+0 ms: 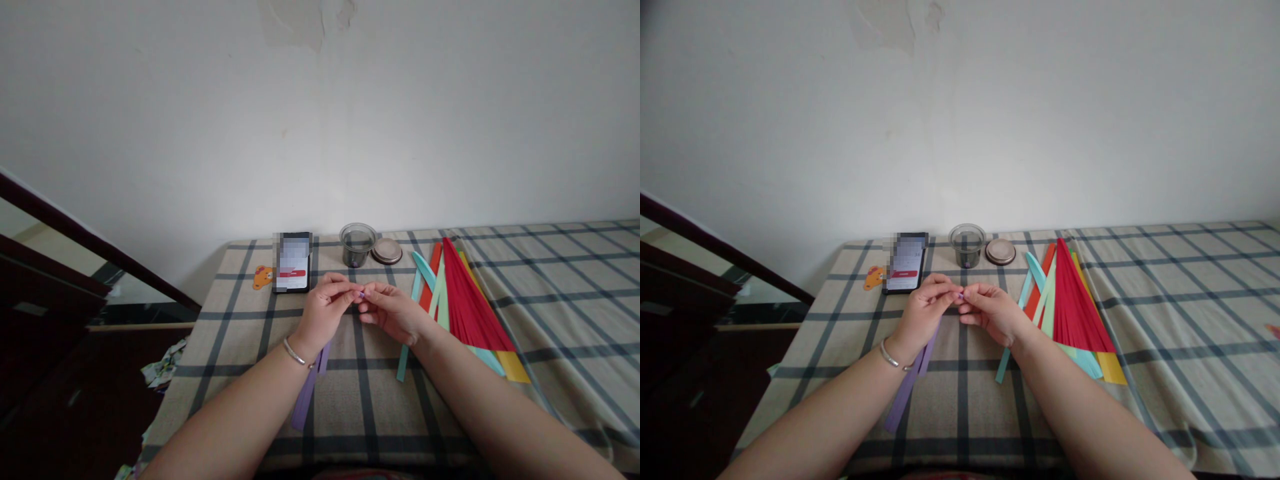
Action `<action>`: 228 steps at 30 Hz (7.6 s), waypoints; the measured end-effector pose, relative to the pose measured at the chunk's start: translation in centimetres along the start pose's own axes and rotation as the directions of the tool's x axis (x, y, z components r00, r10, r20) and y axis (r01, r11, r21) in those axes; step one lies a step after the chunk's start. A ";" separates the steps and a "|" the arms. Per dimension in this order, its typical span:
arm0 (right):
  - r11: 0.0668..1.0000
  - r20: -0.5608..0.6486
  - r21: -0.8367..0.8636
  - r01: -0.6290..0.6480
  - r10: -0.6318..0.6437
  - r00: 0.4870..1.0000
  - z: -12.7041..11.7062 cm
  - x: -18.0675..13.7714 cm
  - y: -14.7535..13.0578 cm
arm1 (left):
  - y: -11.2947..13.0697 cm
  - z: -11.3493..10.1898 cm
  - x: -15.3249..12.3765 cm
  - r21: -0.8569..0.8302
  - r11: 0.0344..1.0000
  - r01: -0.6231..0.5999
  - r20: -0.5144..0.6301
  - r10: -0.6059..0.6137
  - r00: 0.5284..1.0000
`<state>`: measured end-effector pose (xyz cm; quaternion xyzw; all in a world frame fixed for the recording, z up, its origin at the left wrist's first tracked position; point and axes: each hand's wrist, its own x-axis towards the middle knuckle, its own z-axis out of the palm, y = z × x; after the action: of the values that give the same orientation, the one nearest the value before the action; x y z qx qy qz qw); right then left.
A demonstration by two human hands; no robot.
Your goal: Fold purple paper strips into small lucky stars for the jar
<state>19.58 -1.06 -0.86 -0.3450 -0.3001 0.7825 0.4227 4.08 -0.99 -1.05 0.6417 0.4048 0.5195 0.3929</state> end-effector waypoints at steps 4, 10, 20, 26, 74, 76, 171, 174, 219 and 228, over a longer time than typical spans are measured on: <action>1.000 -0.004 0.023 0.015 -0.015 1.000 0.0 0.1 0.0 | -0.1 -0.1 -0.1 0.060 0.997 -0.055 0.023 0.054 0.998; 0.996 -0.012 0.038 0.077 -0.077 0.997 -0.1 0.2 0.1 | 0.0 0.0 -0.3 0.124 0.984 -0.124 0.054 0.119 0.991; 0.948 -0.073 -0.159 0.277 -0.291 0.954 0.1 0.3 0.4 | -0.3 0.0 -0.6 0.166 0.978 -0.123 0.012 0.122 0.992; 0.922 -0.147 -0.243 0.301 -0.342 0.928 0.6 0.2 0.2 | -0.5 0.2 -0.6 0.129 0.989 -0.076 -0.020 0.079 0.997; 0.902 -0.074 -0.255 0.349 -0.378 0.923 0.4 0.2 0.3 | -0.7 0.4 -0.4 -0.071 0.997 -0.003 0.041 0.006 0.999; 0.874 -0.094 -0.320 0.364 -0.412 0.906 0.5 0.2 0.3 | -0.8 0.4 -0.4 -0.026 1.000 -0.014 0.040 0.015 0.999; 0.952 -0.030 -0.137 0.275 -0.281 0.959 0.5 0.0 0.5 | 0.4 0.9 -0.6 -0.371 0.910 0.185 0.124 -0.149 0.981; 0.959 -0.004 -0.134 0.250 -0.252 0.968 0.4 0.0 0.4 | 0.6 0.8 -0.5 -0.393 0.892 0.224 0.157 -0.175 0.972; 0.841 -0.083 -0.355 0.409 -0.464 0.882 0.1 0.3 0.3 | 0.1 0.2 -0.7 0.058 0.997 -0.041 0.124 0.033 0.992; 0.776 -0.110 -0.475 0.416 -0.521 0.847 -0.4 0.4 0.7 | -0.2 0.5 -0.5 -0.102 0.993 0.060 0.079 -0.052 0.996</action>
<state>19.43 -0.96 -1.73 -0.4337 -0.4909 0.5181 0.5500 4.45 -1.44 -1.44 0.6281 0.3796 0.5041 0.4554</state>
